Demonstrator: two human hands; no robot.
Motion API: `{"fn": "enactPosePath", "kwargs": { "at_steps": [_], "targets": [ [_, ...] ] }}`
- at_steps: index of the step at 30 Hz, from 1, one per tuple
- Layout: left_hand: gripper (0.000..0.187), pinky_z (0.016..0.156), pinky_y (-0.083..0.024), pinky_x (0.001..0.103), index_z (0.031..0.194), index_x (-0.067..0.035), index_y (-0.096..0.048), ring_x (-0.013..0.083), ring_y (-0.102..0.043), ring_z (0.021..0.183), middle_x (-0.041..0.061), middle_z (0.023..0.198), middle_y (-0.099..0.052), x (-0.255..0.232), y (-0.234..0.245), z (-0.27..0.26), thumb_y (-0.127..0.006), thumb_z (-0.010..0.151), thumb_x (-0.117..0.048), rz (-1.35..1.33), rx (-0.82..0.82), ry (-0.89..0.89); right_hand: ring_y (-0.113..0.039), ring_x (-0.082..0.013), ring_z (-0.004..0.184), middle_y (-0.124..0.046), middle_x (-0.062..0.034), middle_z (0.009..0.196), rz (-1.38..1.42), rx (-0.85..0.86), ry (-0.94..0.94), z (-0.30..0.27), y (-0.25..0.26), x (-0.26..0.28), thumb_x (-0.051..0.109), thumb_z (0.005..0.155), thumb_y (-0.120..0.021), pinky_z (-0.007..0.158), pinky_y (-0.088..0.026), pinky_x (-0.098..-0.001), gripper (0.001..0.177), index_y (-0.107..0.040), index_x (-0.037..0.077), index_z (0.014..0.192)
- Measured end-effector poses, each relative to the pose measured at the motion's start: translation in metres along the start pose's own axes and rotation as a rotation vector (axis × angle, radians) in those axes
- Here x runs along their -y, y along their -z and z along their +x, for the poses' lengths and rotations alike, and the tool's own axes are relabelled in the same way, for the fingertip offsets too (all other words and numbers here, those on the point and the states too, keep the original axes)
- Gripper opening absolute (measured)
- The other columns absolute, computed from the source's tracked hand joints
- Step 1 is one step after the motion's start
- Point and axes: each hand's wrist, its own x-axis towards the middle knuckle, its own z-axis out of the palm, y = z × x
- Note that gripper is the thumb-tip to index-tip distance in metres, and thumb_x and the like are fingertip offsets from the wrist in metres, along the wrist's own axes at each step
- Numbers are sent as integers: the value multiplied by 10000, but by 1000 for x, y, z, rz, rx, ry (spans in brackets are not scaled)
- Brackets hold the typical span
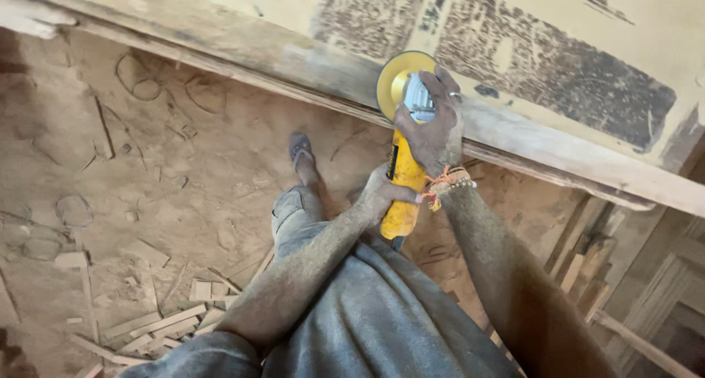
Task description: The person uses a power grinder with a sanding disc to smooth the surfaces and edges of a long wooden beam.
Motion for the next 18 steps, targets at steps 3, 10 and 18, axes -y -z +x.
{"fn": "enactPosePath", "kwargs": {
  "at_steps": [3, 10, 18],
  "targets": [
    [573, 794, -594, 381, 1199, -4, -624, 229, -711, 891, 98, 1005, -721, -24, 22, -10, -802, 654, -10, -49, -17, -68, -556, -397, 1354, -530, -238, 1493, 48, 34, 54, 13, -23, 32, 237, 826, -790, 1138, -473, -459, 598, -627, 62, 1374],
    [569, 794, -607, 394, 1214, 18, -610, 248, -726, 882, 118, 1000, -730, -79, 68, -30, -790, 674, -7, -75, -67, -144, -569, -360, 1356, -528, -199, 1491, 88, 56, 123, 39, -81, 91, 242, 831, -811, 1139, -498, -422, 597, -634, 55, 1369],
    [477, 705, -625, 408, 1153, 51, -633, 261, -723, 773, 145, 931, -725, -123, 115, -63, -772, 705, -34, -112, -147, -127, -538, -349, 1361, -513, -187, 1482, 73, 113, 173, 57, -134, 154, 307, 813, -817, 1152, -462, -421, 612, -634, 62, 1343]
  ]
}}
